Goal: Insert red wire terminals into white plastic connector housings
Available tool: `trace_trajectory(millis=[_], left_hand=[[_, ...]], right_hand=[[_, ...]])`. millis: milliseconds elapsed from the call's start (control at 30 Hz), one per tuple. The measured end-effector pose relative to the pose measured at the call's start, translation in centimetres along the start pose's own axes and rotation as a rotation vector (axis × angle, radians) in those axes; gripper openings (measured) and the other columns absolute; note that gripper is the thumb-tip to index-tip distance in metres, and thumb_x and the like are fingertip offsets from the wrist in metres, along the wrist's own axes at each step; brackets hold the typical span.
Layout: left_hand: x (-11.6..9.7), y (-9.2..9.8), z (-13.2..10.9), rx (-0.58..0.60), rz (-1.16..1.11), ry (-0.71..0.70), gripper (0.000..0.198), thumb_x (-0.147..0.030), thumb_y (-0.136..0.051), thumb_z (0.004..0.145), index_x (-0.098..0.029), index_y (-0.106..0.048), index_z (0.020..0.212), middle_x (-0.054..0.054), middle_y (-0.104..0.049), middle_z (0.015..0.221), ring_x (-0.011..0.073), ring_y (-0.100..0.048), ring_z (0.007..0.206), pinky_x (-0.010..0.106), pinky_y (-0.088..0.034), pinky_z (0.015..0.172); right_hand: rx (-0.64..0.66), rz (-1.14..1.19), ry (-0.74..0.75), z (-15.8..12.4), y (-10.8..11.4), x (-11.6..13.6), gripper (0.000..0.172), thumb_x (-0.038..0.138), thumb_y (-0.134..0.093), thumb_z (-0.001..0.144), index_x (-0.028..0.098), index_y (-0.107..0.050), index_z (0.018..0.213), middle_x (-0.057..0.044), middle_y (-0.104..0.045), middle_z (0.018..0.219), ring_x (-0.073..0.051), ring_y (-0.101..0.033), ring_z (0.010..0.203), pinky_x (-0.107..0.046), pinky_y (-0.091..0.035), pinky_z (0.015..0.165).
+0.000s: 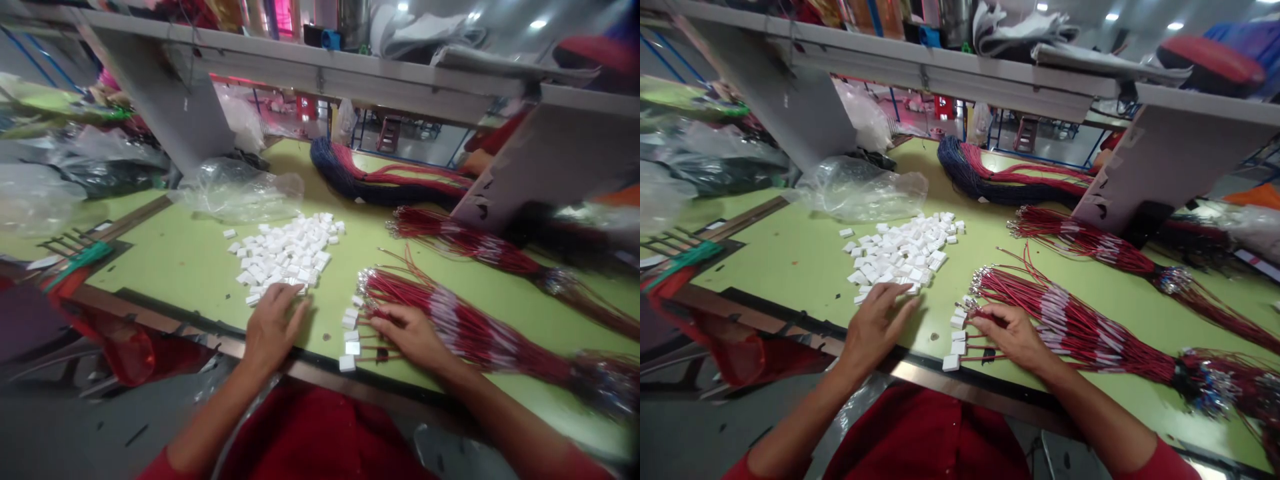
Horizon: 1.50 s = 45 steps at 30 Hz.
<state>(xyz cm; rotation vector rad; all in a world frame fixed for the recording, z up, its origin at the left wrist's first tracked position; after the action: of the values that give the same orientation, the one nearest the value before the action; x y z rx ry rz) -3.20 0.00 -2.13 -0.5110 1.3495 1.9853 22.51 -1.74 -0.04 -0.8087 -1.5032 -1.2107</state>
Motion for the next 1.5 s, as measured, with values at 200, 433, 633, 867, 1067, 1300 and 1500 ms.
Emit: trace_trajectory(millis=[200,433,633,867,1067,1300,1500], left_hand=[[1.6,0.8,1.8,0.023,0.275,-0.176,0.020,-0.030,-0.052,0.093,-0.016,-0.065,0.088,0.013,-0.061,0.096,0.0286,-0.058,0.088,0.041,-0.046,0.074],[-1.5,-1.4,-0.4,0.409,-0.663,0.264,0.022,-0.040,-0.063,0.087,-0.020,-0.059,0.095,0.002,-0.066,0.075,0.0172,-0.061,0.068,0.029,-0.047,0.063],[-2.9,-2.6,-1.2,0.444,-1.010,0.491,0.027,-0.037,-0.074,0.082,-0.017,-0.069,0.098,0.003,-0.070,0.075,0.0134,-0.060,0.068,0.025,-0.047,0.064],[-2.8,-2.7,-1.7,0.506,-1.160,0.607,0.025,-0.038,-0.074,0.083,-0.017,-0.071,0.098,0.002,-0.068,0.072,0.0114,-0.057,0.064,0.022,-0.046,0.060],[-3.1,-2.7,-1.7,0.548,-1.193,0.622,0.026,-0.041,-0.072,0.085,-0.017,-0.071,0.093,0.000,-0.064,0.074,0.0081,-0.052,0.057,0.020,-0.043,0.054],[-3.6,-2.7,-1.9,0.566,-1.025,0.588,0.030,-0.046,-0.072,0.082,-0.017,-0.069,0.088,-0.002,-0.059,0.059,0.0094,-0.049,0.049,0.022,-0.039,0.050],[-4.6,-3.9,-2.3,0.542,-1.068,0.608,0.037,-0.049,-0.074,0.079,-0.014,-0.067,0.089,-0.003,-0.059,0.056,0.0096,-0.051,0.048,0.024,-0.044,0.054]], right_hand=[[0.077,0.046,-0.134,-0.1,-0.3,-0.5,0.034,0.047,-0.062,0.090,0.013,-0.069,0.092,-0.002,-0.063,0.072,-0.010,-0.053,0.057,-0.020,-0.042,0.050],[0.033,0.009,-0.118,-0.1,-0.3,-0.1,0.027,0.042,-0.062,0.089,0.016,-0.062,0.083,0.002,-0.058,0.065,-0.010,-0.050,0.055,-0.020,-0.040,0.049],[-0.008,-0.017,-0.036,-0.5,-0.3,-0.3,0.016,0.033,-0.066,0.087,0.017,-0.065,0.085,0.002,-0.059,0.067,-0.011,-0.054,0.058,-0.021,-0.044,0.054],[-0.062,-0.119,0.112,-0.5,-0.2,0.0,0.008,0.024,-0.067,0.082,0.017,-0.069,0.079,-0.001,-0.067,0.070,-0.012,-0.058,0.061,-0.021,-0.044,0.056],[-0.045,-0.215,0.278,-0.5,-0.2,-0.1,0.012,0.013,-0.062,0.078,0.016,-0.073,0.082,-0.003,-0.072,0.072,-0.013,-0.062,0.062,-0.022,-0.046,0.060],[-0.007,-0.327,0.306,-0.8,-0.3,0.0,0.018,0.013,-0.058,0.079,0.019,-0.074,0.085,-0.004,-0.072,0.074,-0.015,-0.062,0.063,-0.024,-0.046,0.059],[-0.041,-0.262,0.285,-1.0,-0.5,-0.4,0.014,0.018,-0.060,0.082,0.018,-0.073,0.082,-0.003,-0.071,0.071,-0.014,-0.060,0.059,-0.024,-0.045,0.056]])
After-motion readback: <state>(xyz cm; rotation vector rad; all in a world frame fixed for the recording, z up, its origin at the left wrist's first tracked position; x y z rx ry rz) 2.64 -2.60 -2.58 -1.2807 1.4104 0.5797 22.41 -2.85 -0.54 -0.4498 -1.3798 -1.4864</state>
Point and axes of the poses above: each hand's wrist, its own z-axis towards the middle knuckle, its own y-axis out of the back of the hand, x = y × z, the point moved 2 cm from there along z, towards the middle knuckle
